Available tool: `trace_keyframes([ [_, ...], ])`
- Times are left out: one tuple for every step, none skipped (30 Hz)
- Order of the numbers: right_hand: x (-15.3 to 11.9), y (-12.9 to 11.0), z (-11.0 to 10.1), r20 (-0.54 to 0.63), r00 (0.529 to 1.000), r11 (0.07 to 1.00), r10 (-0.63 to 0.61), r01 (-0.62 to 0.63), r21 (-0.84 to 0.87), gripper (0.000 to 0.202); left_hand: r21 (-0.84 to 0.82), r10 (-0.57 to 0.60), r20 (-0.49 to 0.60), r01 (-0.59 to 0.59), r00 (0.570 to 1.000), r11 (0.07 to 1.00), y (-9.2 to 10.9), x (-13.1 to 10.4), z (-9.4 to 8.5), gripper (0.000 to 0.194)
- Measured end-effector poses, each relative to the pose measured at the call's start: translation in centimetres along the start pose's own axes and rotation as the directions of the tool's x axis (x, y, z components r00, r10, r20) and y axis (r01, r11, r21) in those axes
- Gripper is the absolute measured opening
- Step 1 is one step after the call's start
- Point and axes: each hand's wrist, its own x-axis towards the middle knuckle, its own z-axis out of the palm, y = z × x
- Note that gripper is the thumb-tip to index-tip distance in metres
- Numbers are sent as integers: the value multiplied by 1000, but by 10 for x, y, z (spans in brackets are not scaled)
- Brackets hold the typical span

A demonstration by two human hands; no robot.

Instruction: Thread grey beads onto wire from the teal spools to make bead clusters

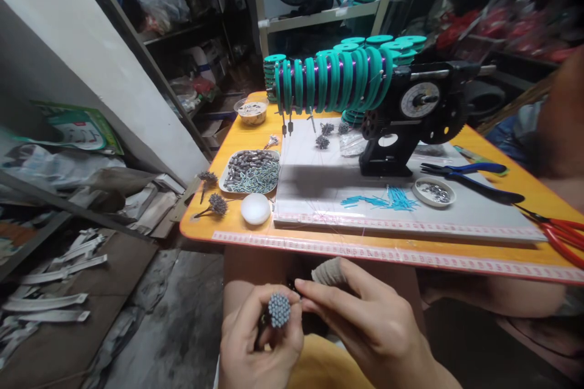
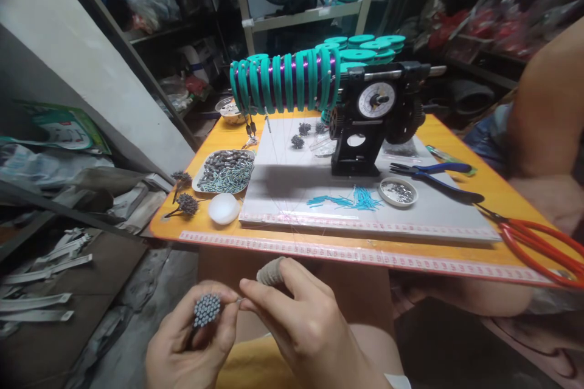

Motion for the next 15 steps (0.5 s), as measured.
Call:
trace_keyframes([
  [0, 0, 1, -10, 1000, 1000, -5, 5, 1, 27, 42, 7, 52, -10, 999, 999, -4, 4, -5, 45],
  [1, 0, 1, -16, 1000, 1000, -12, 12, -3, 27, 88, 18, 120, -29, 993, 996, -9, 8, -11, 44],
  [1, 0, 1, -24, 1000, 1000, -19, 19, -8, 27, 129, 29, 212, -58, 977, 990, -13, 13, -16, 42],
  [1, 0, 1, -32, 999, 1000, -24, 24, -14, 26, 158, 42, 270, -87, 962, 984, -17, 17, -21, 40],
  [1, 0, 0, -35, 999, 999, -31, 31, -17, 26, 178, 53, 301, -110, 952, 978, -20, 21, -25, 38],
  [1, 0, -2, -31, 999, 999, -40, 39, -19, 26, 184, 69, 310, -131, 948, 974, -21, 24, -27, 36],
  [0, 0, -3, -17, 999, 999, -49, 49, -17, 26, 184, 88, 313, -151, 946, 971, -22, 26, -29, 35],
  [0, -1, -6, 12, 999, 999, -49, 49, -17, 27, 180, 105, 327, -171, 939, 969, -22, 28, -30, 34],
  [0, -1, -8, 42, 998, 999, -43, 44, -24, 30, 168, 122, 339, -188, 933, 968, -20, 29, -30, 35],
  [-1, -2, -10, 79, 997, 999, -22, 25, -43, 33, 156, 128, 358, -194, 925, 969, -18, 29, -29, 36],
  [-1, -3, -11, 100, 995, 997, -1, 8, -71, 35, 141, 122, 362, -183, 924, 973, -16, 28, -27, 39],
  [-1, -4, -12, 105, 994, 995, 14, -3, -101, 37, 122, 102, 336, -151, 936, 981, -13, 26, -26, 42],
  [0, -5, -12, 101, 995, 992, 26, -12, -129, 39, 97, 70, 287, -102, 955, 990, -10, 23, -24, 45],
  [0, -6, -11, 99, 995, 989, 27, -12, -149, 43, 62, 38, 237, -54, 971, 997, -7, 19, -22, 47],
  [1, -7, -9, 108, 994, 988, 15, 2, -156, 44, 20, 13, 195, -17, 981, 1000, -5, 15, -20, 49],
])
